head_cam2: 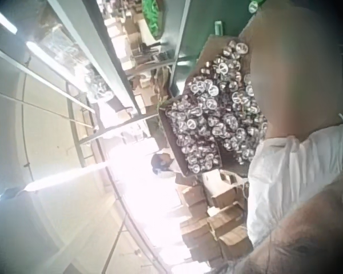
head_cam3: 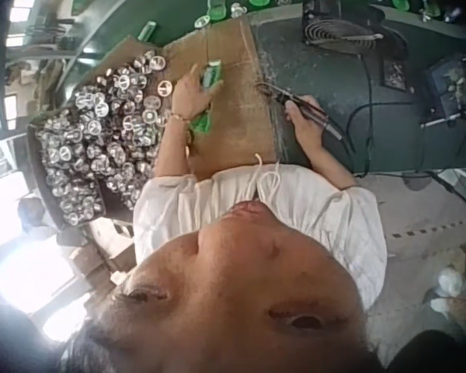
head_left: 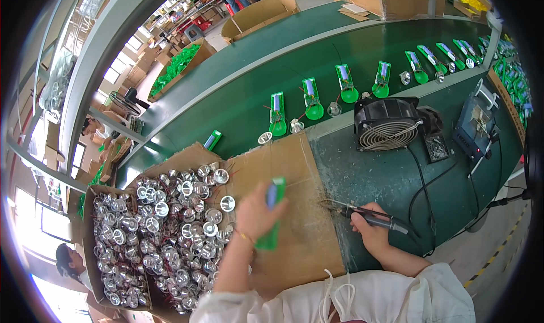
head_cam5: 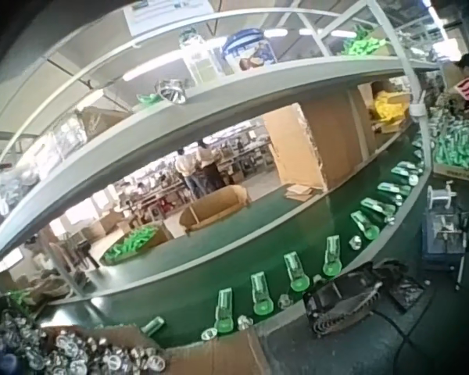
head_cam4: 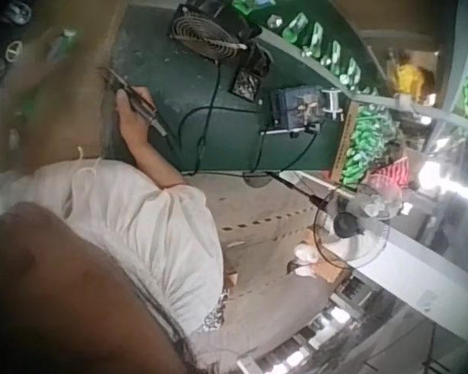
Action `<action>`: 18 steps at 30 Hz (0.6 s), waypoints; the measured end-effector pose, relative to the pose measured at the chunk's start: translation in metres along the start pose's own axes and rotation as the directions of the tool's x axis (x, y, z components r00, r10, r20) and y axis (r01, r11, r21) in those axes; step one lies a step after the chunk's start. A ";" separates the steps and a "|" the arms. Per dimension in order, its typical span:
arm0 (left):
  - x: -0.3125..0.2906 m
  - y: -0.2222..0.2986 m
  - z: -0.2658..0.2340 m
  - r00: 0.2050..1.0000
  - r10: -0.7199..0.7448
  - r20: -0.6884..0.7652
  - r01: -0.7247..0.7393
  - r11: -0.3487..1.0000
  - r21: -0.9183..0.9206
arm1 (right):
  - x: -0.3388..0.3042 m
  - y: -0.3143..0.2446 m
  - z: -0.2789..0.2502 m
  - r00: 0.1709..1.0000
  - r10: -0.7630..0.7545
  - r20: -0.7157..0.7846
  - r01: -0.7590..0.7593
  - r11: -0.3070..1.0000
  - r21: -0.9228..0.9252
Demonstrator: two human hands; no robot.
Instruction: The person solders wires to LED light components, including circuit boards and reflector cups, using a soldering iron on a factory assembly line.
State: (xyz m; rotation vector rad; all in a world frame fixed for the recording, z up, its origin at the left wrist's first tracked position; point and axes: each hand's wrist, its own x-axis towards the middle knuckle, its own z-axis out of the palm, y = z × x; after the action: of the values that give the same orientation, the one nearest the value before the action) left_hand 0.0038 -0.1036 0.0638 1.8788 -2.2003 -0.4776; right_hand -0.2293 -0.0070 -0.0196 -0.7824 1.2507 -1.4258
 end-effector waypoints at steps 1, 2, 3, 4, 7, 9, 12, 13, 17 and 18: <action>-0.021 0.005 0.015 0.999 -0.038 0.007 0.038 0.998 -0.055 | 0.001 0.000 0.000 1.000 -0.009 -0.002 0.009 1.000 0.018; -0.040 0.001 0.031 0.998 -0.040 -0.057 0.038 0.998 -0.042 | -0.001 -0.003 0.003 1.000 -0.021 0.012 0.020 0.999 0.042; -0.047 -0.002 0.050 0.993 -0.033 -0.110 0.029 0.999 -0.037 | 0.000 -0.002 0.004 0.999 -0.028 0.021 0.027 0.999 0.042; -0.054 0.010 0.054 0.986 -0.127 -0.109 0.114 0.987 -0.113 | 0.000 -0.003 0.005 0.999 -0.035 0.031 0.034 0.999 0.028; -0.060 0.011 0.056 0.978 -0.156 -0.137 0.121 0.964 -0.235 | -0.002 -0.002 0.005 0.997 -0.059 0.047 0.058 0.998 0.029; -0.073 0.001 0.046 0.956 -0.159 -0.247 0.086 0.955 -0.283 | -0.004 -0.004 0.003 0.997 -0.062 0.035 0.061 0.998 0.030; -0.106 -0.030 0.035 0.867 0.043 -0.496 0.016 0.993 0.114 | -0.008 0.003 0.001 0.997 -0.058 0.040 0.057 0.998 0.036; -0.118 -0.037 0.030 0.914 0.106 -0.391 0.025 0.949 0.315 | -0.011 0.004 0.002 0.997 -0.056 0.047 0.054 0.998 0.041; -0.136 -0.070 0.060 0.899 0.216 -0.381 0.024 0.845 0.535 | -0.012 0.008 0.003 0.993 -0.070 0.091 0.068 0.997 0.032; -0.133 -0.069 0.060 0.906 0.181 -0.383 0.039 0.864 0.502 | -0.012 0.008 0.003 0.994 -0.077 0.081 0.075 0.997 0.025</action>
State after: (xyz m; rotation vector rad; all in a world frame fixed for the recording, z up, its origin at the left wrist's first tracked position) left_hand 0.0675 0.0245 -0.0114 1.8730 -2.2064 0.5330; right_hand -0.2213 0.0046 -0.0242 -0.8725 1.1518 -1.4518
